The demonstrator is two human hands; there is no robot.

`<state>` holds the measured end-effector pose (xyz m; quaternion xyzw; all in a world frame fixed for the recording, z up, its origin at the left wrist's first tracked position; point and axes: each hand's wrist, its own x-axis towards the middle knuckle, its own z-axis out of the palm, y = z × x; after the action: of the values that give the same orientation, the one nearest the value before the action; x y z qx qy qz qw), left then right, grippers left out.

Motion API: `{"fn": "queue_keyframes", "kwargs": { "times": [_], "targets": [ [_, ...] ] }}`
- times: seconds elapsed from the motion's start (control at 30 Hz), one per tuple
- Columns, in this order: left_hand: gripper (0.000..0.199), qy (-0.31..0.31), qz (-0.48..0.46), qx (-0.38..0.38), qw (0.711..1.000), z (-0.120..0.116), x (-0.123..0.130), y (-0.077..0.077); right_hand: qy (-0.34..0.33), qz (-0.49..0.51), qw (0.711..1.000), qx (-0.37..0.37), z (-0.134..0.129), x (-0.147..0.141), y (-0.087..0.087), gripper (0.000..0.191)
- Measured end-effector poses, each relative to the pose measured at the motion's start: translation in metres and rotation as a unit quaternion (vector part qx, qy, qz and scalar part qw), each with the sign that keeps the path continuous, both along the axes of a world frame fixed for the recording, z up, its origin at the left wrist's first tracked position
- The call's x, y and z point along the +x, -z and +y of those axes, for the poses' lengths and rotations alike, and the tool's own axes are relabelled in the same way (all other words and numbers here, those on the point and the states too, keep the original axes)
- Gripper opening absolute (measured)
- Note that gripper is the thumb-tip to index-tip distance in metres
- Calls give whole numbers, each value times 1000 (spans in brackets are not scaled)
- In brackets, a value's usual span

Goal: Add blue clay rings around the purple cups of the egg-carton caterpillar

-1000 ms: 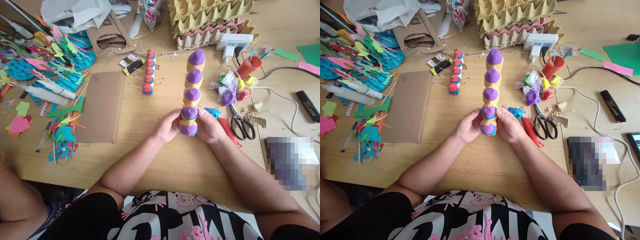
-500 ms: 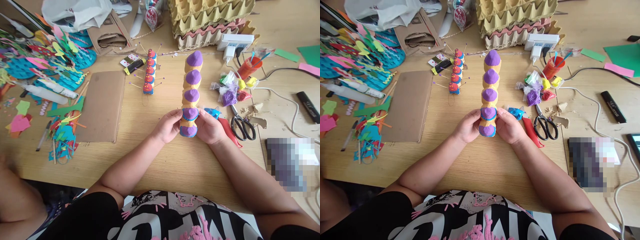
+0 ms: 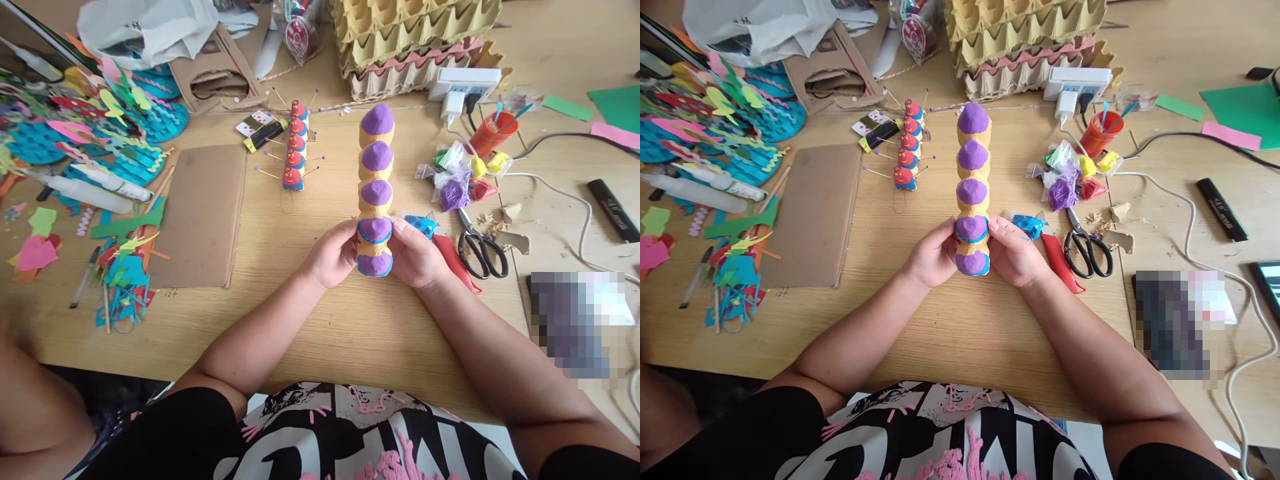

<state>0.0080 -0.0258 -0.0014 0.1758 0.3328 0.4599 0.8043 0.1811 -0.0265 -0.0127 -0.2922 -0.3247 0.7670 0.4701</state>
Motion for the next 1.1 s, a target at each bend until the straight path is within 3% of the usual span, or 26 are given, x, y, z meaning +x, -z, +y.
{"fn": "queue_keyframes", "kwargs": {
  "times": [0.7,1.1],
  "targets": [
    [21,-1,26,-17,1000,-1,2,-10,-1,-1,1000,6,-2,2,1,40],
    [26,1,16,-7,1000,-2,1,-5,9,-10,1000,10,-1,1,4,42]
  ]
}}
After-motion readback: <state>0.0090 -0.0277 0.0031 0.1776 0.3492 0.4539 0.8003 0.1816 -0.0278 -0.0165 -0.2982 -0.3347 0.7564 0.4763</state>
